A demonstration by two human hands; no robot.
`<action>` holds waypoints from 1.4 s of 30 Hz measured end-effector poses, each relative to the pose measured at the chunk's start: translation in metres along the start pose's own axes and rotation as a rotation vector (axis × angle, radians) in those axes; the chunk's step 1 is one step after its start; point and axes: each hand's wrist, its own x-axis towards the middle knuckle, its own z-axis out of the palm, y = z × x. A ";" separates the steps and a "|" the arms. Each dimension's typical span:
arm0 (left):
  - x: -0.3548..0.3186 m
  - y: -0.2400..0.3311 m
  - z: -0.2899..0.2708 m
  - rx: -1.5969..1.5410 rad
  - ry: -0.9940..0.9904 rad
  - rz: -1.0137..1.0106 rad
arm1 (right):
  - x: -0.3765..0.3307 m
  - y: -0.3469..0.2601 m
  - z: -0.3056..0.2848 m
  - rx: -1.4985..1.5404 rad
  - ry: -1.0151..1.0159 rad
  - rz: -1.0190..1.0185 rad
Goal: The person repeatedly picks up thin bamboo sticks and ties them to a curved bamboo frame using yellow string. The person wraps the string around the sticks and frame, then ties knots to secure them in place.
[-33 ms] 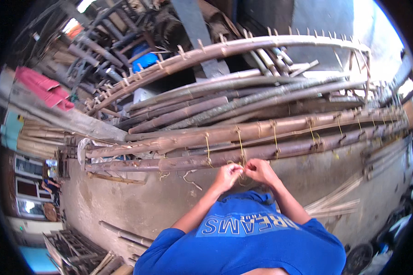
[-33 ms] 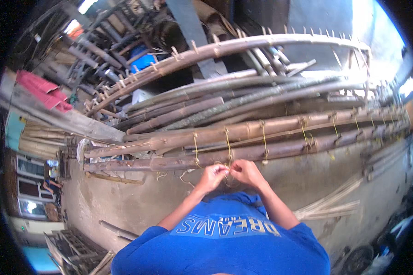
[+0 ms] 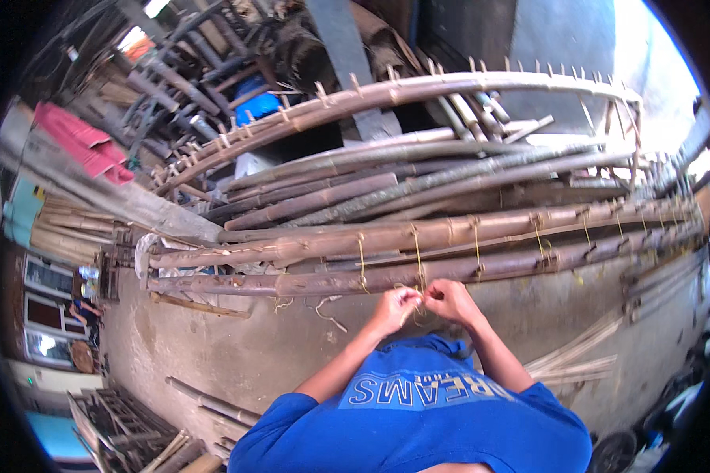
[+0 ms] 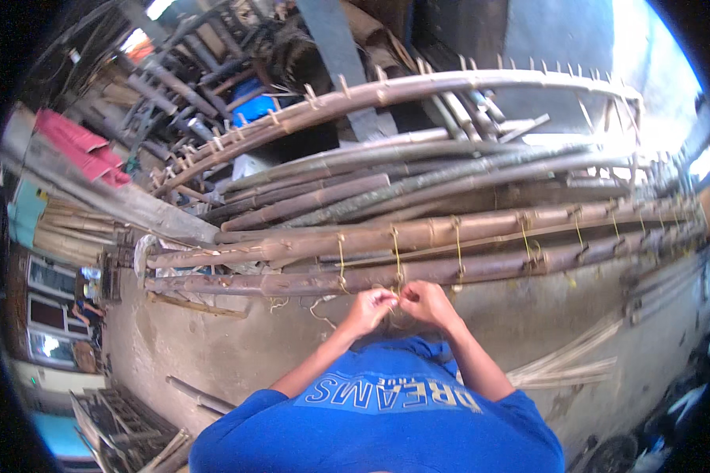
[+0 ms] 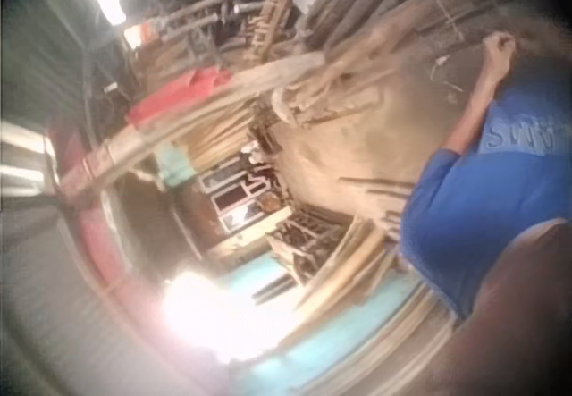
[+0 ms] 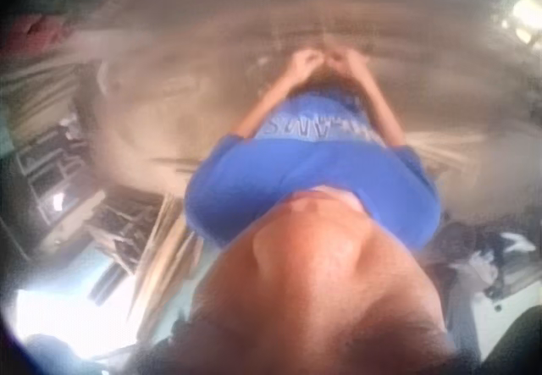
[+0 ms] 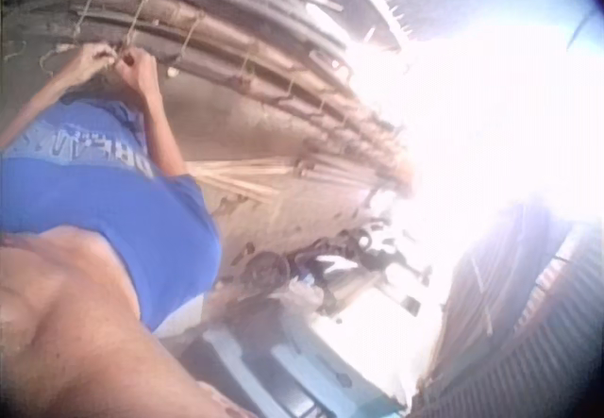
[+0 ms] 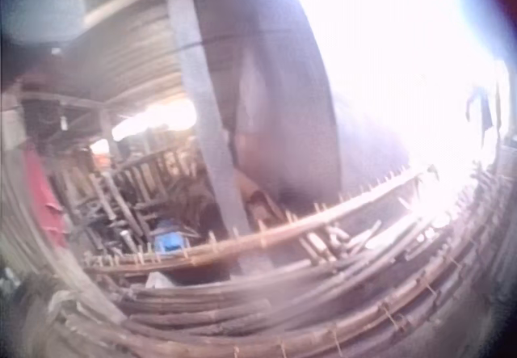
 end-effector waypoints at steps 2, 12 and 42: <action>0.005 0.003 0.003 0.020 0.018 0.062 | 0.006 -0.008 -0.011 0.020 -0.075 0.055; 0.013 0.021 -0.004 -0.122 0.001 -0.086 | 0.022 -0.002 0.002 -0.040 -0.010 -0.017; 0.009 0.017 -0.016 -0.457 -0.153 -0.306 | 0.008 0.017 0.033 0.107 0.124 0.029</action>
